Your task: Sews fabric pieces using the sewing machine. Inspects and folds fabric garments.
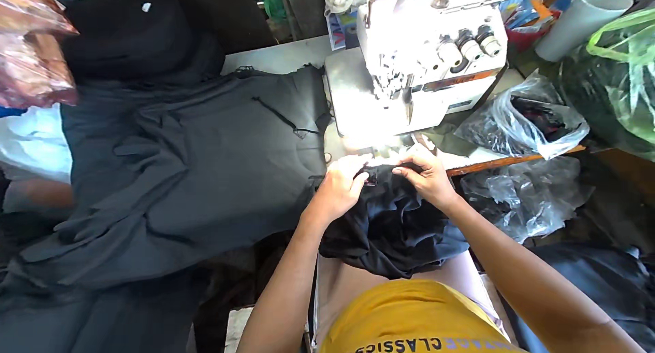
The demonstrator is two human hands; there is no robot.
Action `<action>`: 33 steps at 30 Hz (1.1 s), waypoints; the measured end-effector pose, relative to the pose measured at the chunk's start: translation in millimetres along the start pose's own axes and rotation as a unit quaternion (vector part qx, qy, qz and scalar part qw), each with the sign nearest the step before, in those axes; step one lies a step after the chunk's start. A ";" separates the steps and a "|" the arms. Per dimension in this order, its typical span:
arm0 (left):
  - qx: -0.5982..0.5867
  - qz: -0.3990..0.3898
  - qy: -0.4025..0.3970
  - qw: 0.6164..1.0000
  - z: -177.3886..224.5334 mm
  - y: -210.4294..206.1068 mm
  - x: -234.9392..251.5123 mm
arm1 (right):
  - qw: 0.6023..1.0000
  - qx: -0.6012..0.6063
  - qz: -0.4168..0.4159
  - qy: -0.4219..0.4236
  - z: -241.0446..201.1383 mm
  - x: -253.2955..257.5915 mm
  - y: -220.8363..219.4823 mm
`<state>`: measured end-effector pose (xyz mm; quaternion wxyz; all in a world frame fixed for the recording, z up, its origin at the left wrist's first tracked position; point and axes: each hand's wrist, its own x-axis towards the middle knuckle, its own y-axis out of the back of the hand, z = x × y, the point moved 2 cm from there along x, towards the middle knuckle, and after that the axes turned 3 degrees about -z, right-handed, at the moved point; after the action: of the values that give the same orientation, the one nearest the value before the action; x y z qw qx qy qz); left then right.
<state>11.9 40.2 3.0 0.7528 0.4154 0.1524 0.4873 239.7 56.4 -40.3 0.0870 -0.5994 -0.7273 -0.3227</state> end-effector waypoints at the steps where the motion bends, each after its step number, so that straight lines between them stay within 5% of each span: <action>1: -0.014 -0.008 -0.008 1.000 -1.3 0.5 2.4 | 1.000 0.005 -0.001 -0.002 -2.1 -0.1 2.0; 12: -0.138 0.140 0.095 0.976 5.0 -0.5 -9.4 | 0.988 0.017 -0.033 -0.150 -19.8 15.9 10.4; 27: -0.316 0.040 0.123 0.940 11.8 6.8 -22.5 | 0.989 0.020 -0.010 -0.148 -28.1 18.1 12.1; 33: -0.173 0.117 0.131 0.969 0.5 -1.2 -12.5 | 0.990 -0.066 -0.016 -0.125 -31.9 10.8 18.6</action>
<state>7.0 29.0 0.2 0.7248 0.2261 0.1131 0.6409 245.8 48.3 -3.2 -0.0496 -0.6279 -0.7188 -0.2943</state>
